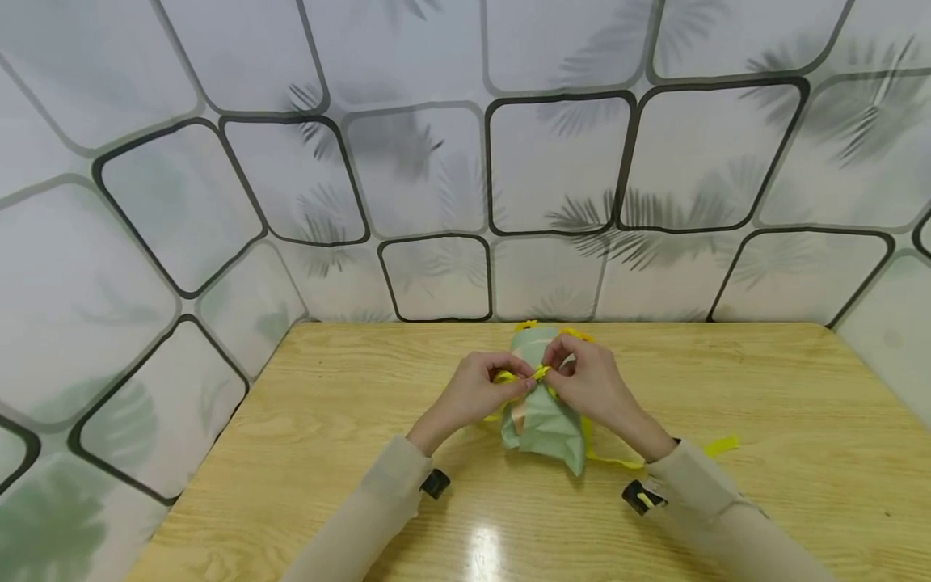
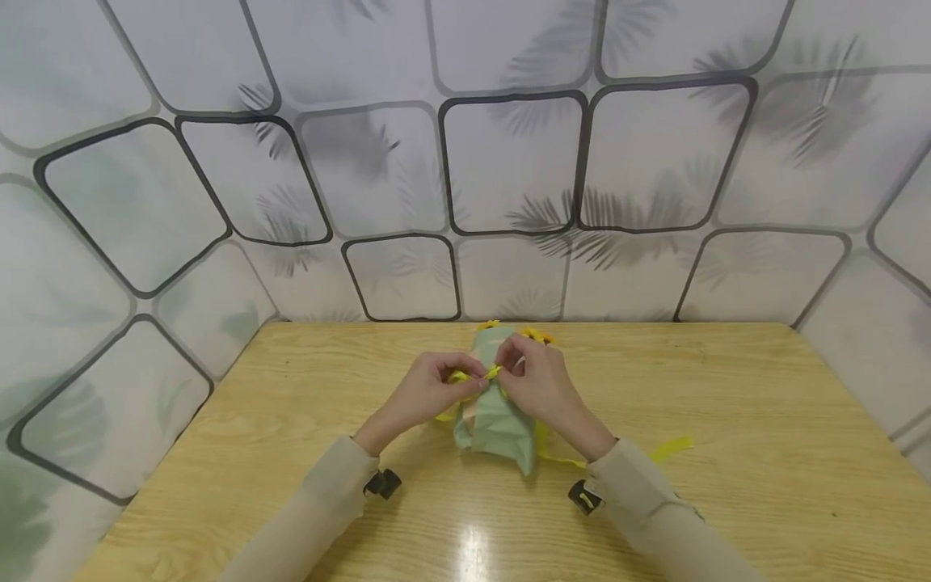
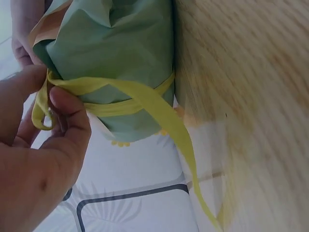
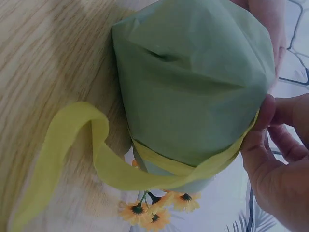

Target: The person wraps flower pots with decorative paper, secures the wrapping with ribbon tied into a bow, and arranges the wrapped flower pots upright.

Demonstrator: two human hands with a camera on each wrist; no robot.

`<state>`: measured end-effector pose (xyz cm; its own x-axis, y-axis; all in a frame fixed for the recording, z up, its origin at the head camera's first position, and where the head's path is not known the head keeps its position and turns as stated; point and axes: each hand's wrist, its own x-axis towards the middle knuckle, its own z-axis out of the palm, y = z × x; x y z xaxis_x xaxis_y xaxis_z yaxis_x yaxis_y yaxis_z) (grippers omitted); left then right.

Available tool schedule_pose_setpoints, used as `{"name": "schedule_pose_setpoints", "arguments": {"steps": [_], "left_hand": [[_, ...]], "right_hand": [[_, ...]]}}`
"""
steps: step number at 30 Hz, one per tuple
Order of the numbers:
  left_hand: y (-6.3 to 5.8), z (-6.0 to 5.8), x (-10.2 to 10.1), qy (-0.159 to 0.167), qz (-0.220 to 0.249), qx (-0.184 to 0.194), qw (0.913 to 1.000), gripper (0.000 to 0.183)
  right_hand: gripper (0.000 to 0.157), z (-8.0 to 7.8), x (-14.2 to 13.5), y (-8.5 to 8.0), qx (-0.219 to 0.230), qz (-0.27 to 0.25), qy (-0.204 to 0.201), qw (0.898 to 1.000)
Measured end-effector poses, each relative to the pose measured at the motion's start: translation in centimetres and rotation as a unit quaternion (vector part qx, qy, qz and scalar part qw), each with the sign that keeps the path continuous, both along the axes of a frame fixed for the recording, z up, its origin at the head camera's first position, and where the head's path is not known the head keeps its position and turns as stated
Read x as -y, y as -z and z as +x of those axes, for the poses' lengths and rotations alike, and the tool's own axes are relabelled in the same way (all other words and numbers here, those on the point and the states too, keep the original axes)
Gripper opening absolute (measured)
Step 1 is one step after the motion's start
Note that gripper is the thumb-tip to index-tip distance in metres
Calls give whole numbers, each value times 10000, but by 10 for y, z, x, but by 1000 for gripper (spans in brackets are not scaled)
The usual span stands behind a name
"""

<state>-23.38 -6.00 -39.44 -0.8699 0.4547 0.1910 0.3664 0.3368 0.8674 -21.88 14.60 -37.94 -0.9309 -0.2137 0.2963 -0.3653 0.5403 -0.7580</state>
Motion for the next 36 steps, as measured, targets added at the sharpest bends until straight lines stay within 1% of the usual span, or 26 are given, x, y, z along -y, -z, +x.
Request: {"name": "schedule_pose_setpoints", "arguments": {"steps": [3, 5, 6, 9, 11, 13, 16, 18, 22, 24, 28, 31, 36], "left_hand": [[0, 1, -2, -205, -112, -117, 9997, 12], [1, 1, -3, -305, -173, -184, 9992, 13], [1, 1, -3, -330, -186, -195, 9991, 13], [2, 1, -1, -332, -162, -136, 9992, 14], [3, 0, 1, -275, -77, -18, 9996, 15], [4, -1, 3, -215, 21, 105, 9997, 16], [5, -1, 5, -135, 121, 219, 9996, 16], [5, -2, 6, -113, 132, 252, 9995, 16], [4, -3, 9, -225, 57, 281, 9993, 15], [3, -3, 11, -317, -36, 254, 9992, 14], [-1, -3, 16, -451, -289, 108, 9985, 13], [-2, -3, 19, -536, -495, -25, 9973, 12], [-3, -4, 24, -607, -883, -218, 9940, 11]], "right_hand": [[9, 1, -3, 0, 201, -147, -272, 9993], [9, 1, -6, -1, 420, -174, -478, 9978], [11, 1, -8, -2, 554, -179, -559, 9967], [25, 1, -11, -6, 932, -186, -713, 9929], [31, 0, -12, -8, 1098, -184, -717, 9912], [32, -1, -11, -9, 1157, -108, -662, 9910], [24, -3, -10, -10, 1181, 77, -572, 9913], [22, -3, -10, -12, 1251, 143, -480, 9909], [21, -2, -10, -14, 1442, -167, -332, 9888], [20, -1, -10, -15, 1447, -314, -277, 9886], [16, 1, -15, -16, 1161, -312, -88, 9927], [15, 2, -20, -17, 866, -144, 79, 9961], [11, 4, -34, -13, 717, 209, 93, 9972]]}}
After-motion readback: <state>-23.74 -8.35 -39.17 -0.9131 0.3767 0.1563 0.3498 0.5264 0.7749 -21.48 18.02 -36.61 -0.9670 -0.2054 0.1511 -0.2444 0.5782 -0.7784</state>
